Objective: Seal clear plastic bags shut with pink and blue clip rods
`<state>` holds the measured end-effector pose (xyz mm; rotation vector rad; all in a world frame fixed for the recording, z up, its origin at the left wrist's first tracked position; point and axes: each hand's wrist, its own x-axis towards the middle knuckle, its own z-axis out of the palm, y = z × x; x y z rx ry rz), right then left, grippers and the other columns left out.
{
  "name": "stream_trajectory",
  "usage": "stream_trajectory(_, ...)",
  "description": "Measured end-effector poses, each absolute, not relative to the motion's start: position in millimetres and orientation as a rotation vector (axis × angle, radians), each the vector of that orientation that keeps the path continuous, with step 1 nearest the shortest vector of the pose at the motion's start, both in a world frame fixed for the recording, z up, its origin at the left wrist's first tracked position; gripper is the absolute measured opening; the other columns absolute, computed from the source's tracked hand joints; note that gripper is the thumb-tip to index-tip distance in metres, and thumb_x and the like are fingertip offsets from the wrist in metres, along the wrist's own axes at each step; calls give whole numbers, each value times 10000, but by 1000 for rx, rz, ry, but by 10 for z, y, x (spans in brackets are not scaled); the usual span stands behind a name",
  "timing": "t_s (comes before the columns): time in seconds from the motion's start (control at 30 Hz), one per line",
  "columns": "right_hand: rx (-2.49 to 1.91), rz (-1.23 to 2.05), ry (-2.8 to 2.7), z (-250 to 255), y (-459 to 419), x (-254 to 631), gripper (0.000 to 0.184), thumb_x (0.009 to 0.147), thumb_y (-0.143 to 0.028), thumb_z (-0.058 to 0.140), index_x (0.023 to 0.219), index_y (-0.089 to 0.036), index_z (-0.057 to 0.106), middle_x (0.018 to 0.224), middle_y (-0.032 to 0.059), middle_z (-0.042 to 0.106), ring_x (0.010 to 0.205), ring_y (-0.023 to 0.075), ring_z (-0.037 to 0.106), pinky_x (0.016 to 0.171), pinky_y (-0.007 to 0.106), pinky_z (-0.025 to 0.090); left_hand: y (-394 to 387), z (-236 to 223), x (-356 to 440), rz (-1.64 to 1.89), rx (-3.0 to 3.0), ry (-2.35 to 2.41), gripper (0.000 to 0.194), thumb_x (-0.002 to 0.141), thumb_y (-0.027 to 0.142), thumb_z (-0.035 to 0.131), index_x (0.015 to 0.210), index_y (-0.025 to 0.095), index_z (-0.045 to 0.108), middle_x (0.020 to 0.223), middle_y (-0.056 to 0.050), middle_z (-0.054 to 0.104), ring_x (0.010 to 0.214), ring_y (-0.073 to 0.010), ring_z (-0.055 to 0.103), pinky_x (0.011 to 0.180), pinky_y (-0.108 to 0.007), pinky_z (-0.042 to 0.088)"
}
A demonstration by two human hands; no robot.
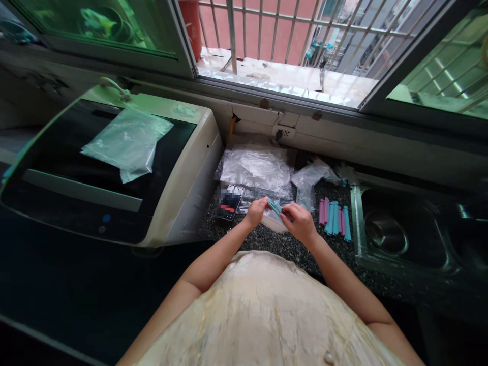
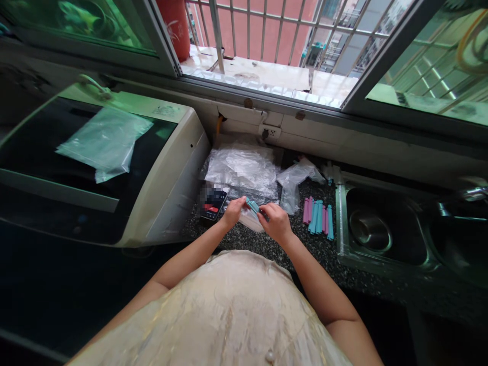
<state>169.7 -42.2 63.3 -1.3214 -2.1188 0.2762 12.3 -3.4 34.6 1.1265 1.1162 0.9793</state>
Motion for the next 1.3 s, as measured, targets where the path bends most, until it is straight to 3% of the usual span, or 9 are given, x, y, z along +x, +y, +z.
stream_trajectory(1.3, -1363, 307, -2146, 508, -391, 1623, 110, 810, -255, 506, 793, -185, 590, 684, 42, 591, 646, 161, 541, 608, 267, 419, -23, 343, 83, 935, 1188, 1059, 492, 739, 592, 412, 542, 152, 512, 525, 3, 480, 550, -108, 400, 583, -256, 334)
